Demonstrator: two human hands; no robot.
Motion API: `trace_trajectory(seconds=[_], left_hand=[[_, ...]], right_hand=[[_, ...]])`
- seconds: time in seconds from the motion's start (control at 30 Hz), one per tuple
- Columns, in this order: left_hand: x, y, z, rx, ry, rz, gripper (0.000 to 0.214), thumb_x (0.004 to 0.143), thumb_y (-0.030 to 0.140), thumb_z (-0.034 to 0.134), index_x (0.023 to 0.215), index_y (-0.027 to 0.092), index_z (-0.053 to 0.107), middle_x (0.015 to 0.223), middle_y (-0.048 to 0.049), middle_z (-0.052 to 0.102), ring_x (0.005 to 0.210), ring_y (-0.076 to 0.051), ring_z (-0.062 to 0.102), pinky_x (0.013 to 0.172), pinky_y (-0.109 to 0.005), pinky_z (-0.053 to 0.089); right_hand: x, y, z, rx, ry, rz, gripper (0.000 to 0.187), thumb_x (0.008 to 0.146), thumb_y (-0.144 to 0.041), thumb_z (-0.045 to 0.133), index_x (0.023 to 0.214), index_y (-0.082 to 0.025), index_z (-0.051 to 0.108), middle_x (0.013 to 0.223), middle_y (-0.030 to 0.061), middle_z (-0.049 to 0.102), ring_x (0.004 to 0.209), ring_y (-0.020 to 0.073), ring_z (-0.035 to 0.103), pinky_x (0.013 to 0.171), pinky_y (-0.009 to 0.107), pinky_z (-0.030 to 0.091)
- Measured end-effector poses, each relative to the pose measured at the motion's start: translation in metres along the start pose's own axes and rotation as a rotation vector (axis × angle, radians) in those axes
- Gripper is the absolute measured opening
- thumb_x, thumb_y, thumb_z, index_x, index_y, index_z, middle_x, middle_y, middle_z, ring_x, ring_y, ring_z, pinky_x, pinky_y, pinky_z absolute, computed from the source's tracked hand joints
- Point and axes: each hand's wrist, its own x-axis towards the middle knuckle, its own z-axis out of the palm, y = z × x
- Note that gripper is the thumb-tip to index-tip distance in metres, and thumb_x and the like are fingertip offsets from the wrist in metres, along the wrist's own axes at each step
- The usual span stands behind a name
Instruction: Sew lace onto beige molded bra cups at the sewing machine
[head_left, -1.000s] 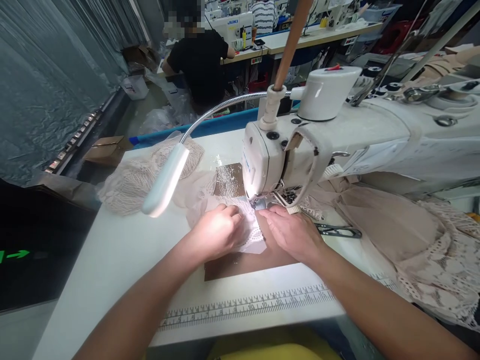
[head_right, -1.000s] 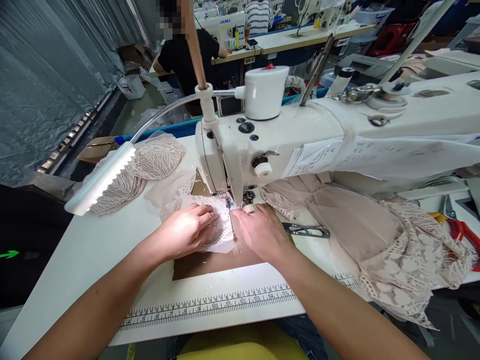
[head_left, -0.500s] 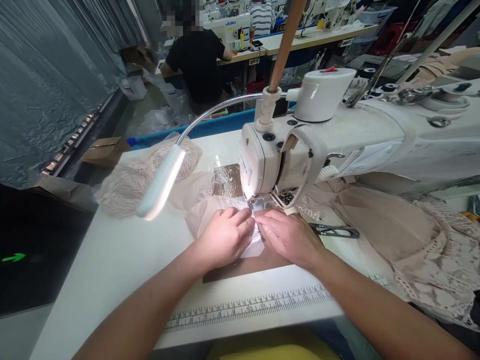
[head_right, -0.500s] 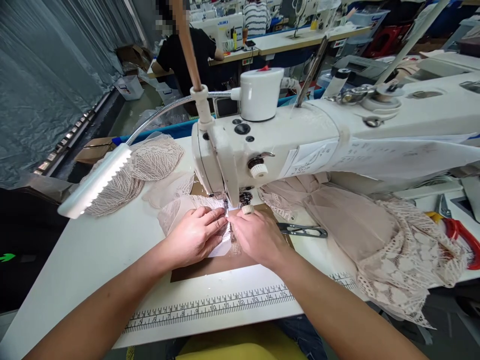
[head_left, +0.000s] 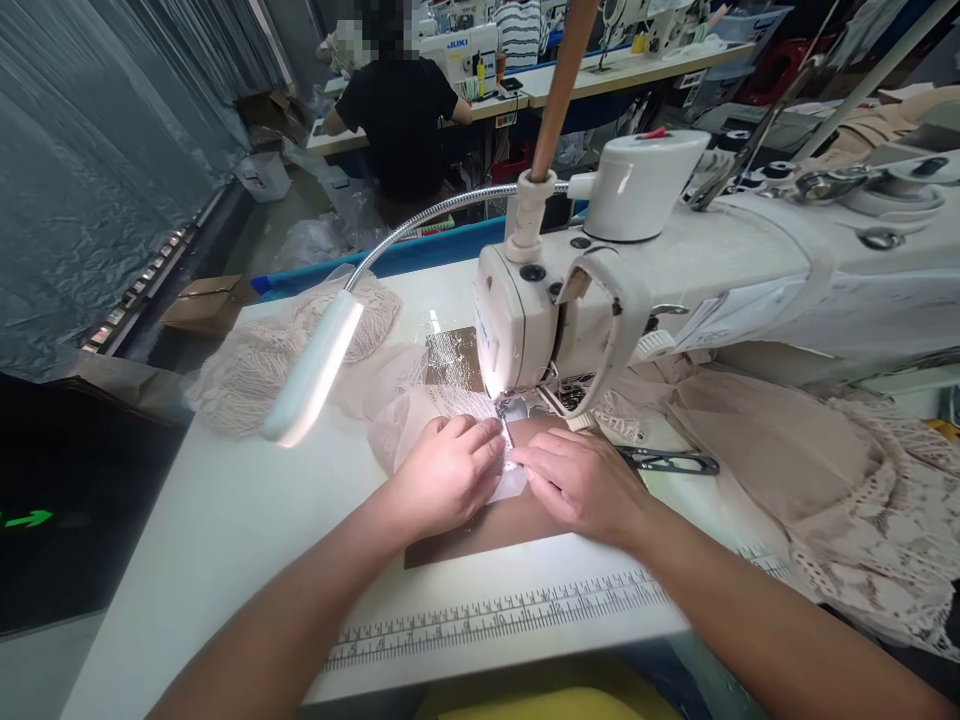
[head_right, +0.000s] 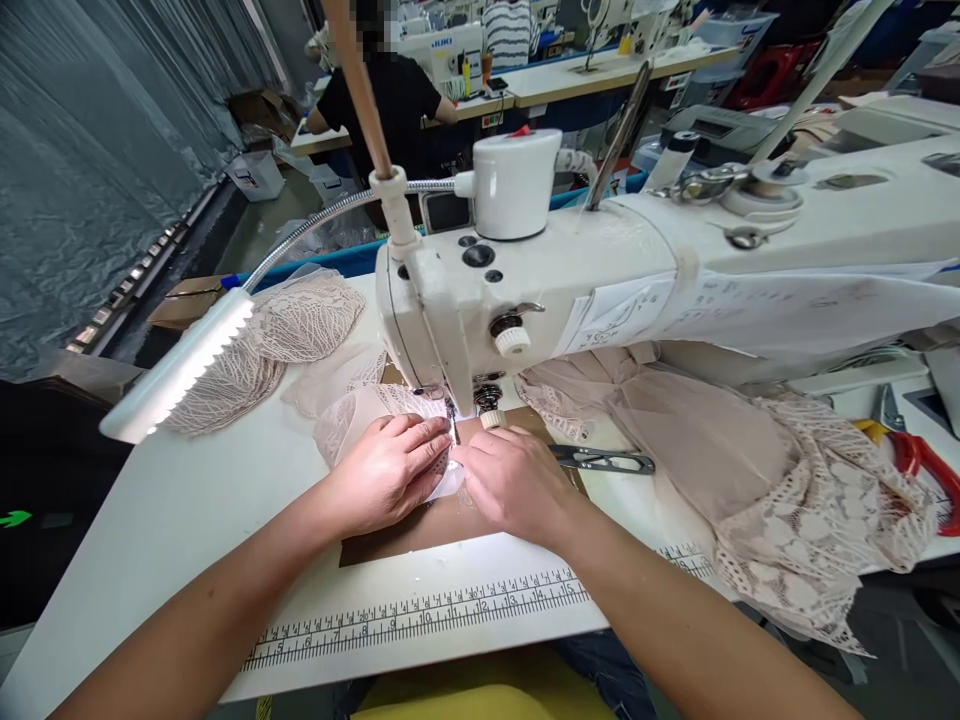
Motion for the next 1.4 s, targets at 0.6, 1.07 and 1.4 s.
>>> trace_trajectory(seconds=[0.6, 1.07, 1.4], left_hand=[[0.005, -0.013, -0.002, -0.015, -0.023, -0.007, 0.044, 0.093, 0.036, 0.041, 0.129, 0.013, 0.051, 0.137, -0.0101, 0.051, 0.110, -0.027, 0.049, 0.091, -0.044, 0.039], [0.006, -0.019, 0.005, -0.012, 0.034, -0.007, 0.042, 0.088, 0.019, 0.043, 0.130, 0.015, 0.051, 0.136, -0.0111, 0.051, 0.112, -0.027, 0.049, 0.093, -0.044, 0.040], [0.009, -0.028, 0.013, 0.028, 0.119, -0.097, 0.041, 0.090, 0.019, 0.041, 0.129, 0.014, 0.051, 0.131, -0.0131, 0.055, 0.114, -0.029, 0.048, 0.096, -0.046, 0.038]], right_hand=[[0.000, -0.003, -0.001, -0.088, -0.004, -0.021, 0.028, 0.091, -0.020, 0.044, 0.082, -0.016, 0.070, 0.065, 0.0021, 0.058, 0.064, 0.0142, 0.047, 0.062, 0.027, 0.033], [0.002, -0.001, 0.005, -0.171, -0.074, 0.053, 0.031, 0.091, -0.017, 0.043, 0.104, -0.018, 0.070, 0.070, 0.0036, 0.062, 0.067, 0.0157, 0.054, 0.065, 0.027, 0.039], [0.012, -0.007, 0.009, -0.187, -0.069, 0.170, 0.032, 0.091, -0.020, 0.044, 0.113, -0.018, 0.066, 0.095, 0.0061, 0.072, 0.078, 0.0185, 0.064, 0.067, 0.029, 0.045]])
